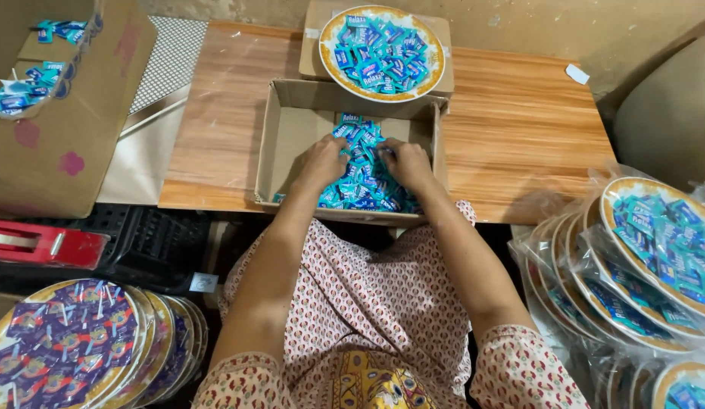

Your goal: Arranging small blue food packets into a cardboard box and packaging plates with packets into plastic sleeves.

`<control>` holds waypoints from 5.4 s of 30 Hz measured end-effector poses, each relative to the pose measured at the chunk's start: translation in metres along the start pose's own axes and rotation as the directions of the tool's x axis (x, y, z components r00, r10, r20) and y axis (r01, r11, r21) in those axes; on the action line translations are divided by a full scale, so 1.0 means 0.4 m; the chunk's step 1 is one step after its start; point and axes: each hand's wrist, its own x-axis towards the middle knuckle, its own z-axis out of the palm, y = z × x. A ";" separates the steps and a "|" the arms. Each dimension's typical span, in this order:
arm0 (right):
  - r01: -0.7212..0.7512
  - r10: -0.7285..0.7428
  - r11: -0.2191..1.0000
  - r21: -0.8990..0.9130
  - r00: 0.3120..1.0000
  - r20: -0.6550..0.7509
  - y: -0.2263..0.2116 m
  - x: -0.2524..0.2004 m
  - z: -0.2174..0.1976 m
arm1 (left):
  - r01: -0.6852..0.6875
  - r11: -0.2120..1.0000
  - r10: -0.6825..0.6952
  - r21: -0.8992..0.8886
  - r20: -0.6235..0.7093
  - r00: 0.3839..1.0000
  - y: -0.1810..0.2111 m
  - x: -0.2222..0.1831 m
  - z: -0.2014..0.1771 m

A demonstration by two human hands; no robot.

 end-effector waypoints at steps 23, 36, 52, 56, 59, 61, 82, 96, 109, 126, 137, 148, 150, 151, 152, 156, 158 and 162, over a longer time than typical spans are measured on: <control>0.279 -0.163 0.882 0.381 0.937 -0.309 -0.118 0.066 -0.265 | -0.355 0.935 0.335 0.007 -0.345 0.877 0.077 0.156 -0.125; 0.222 -0.180 0.974 0.045 0.880 -0.440 -0.079 0.231 -0.343 | -0.332 0.943 0.320 0.029 -0.352 0.880 0.154 0.283 -0.217; 0.110 -0.043 0.912 -0.396 0.984 0.173 0.041 0.045 0.044 | 0.008 0.978 -0.037 0.208 0.133 0.990 -0.098 0.115 0.104; 0.147 -0.127 0.923 -0.355 0.989 0.079 0.104 0.071 0.093 | 0.028 0.987 -0.057 0.156 0.186 0.981 -0.053 0.071 0.044; 0.144 -0.133 0.936 -0.322 0.989 0.058 0.062 0.048 0.065 | 0.086 0.992 -0.101 0.090 0.173 0.980 0.014 0.000 -0.026; 0.132 -0.125 0.947 -0.293 0.991 0.041 0.038 0.041 0.038 | 0.116 0.992 -0.123 0.052 0.156 0.980 0.023 -0.010 -0.042; 0.432 -0.427 0.899 -0.070 0.834 -0.348 -0.066 0.276 -0.261 | -0.422 0.907 0.372 -0.008 -0.455 0.809 0.111 0.209 -0.198; 0.387 -0.401 0.905 -0.173 0.914 -0.052 -0.138 0.326 -0.177 | -0.154 0.985 0.113 -0.080 -0.382 0.917 -0.082 0.123 0.012; 0.248 -0.225 0.925 -0.289 0.968 0.109 -0.187 0.357 -0.188 | -0.112 0.993 0.095 -0.048 -0.270 0.958 -0.078 0.097 0.002; 0.130 -0.078 0.966 -0.221 0.970 0.229 -0.200 0.402 -0.166 | -0.128 0.991 0.118 -0.031 -0.220 0.968 -0.074 0.094 -0.001; 0.378 -0.291 0.914 0.148 0.866 -0.407 -0.139 0.130 -0.200 | -0.055 0.998 0.051 -0.037 -0.105 0.993 -0.127 0.122 0.038; 0.065 -0.043 0.996 -0.063 0.949 0.312 -0.042 -0.016 -0.027 | -0.106 0.950 0.055 0.293 0.179 0.982 -0.054 0.092 0.060; 0.142 -0.120 0.984 -0.109 0.976 0.184 0.002 0.011 0.007 | -0.138 0.970 0.116 0.198 0.119 0.986 -0.060 0.103 0.064; 0.140 -0.118 0.984 -0.109 0.976 0.184 0.015 0.020 0.014 | -0.140 0.970 0.117 0.198 0.121 0.986 -0.051 0.094 0.055; 0.130 -0.120 0.988 -0.089 0.986 0.112 0.027 0.029 0.021 | -0.121 0.981 0.105 0.154 0.108 0.989 -0.043 0.085 0.046; 0.050 -0.051 0.999 -0.021 0.998 -0.031 -0.002 0.012 -0.021 | -0.045 0.997 0.042 0.065 0.045 0.998 -0.016 0.032 -0.003; 0.018 -0.018 1.000 0.004 0.999 -0.050 -0.011 0.010 -0.025 | -0.009 0.999 0.007 0.043 0.037 0.999 -0.051 0.049 0.021; -0.011 0.017 0.997 0.070 0.995 -0.096 -0.029 0.002 -0.040 | 0.059 0.996 -0.064 -0.065 -0.079 0.995 -0.110 0.092 0.053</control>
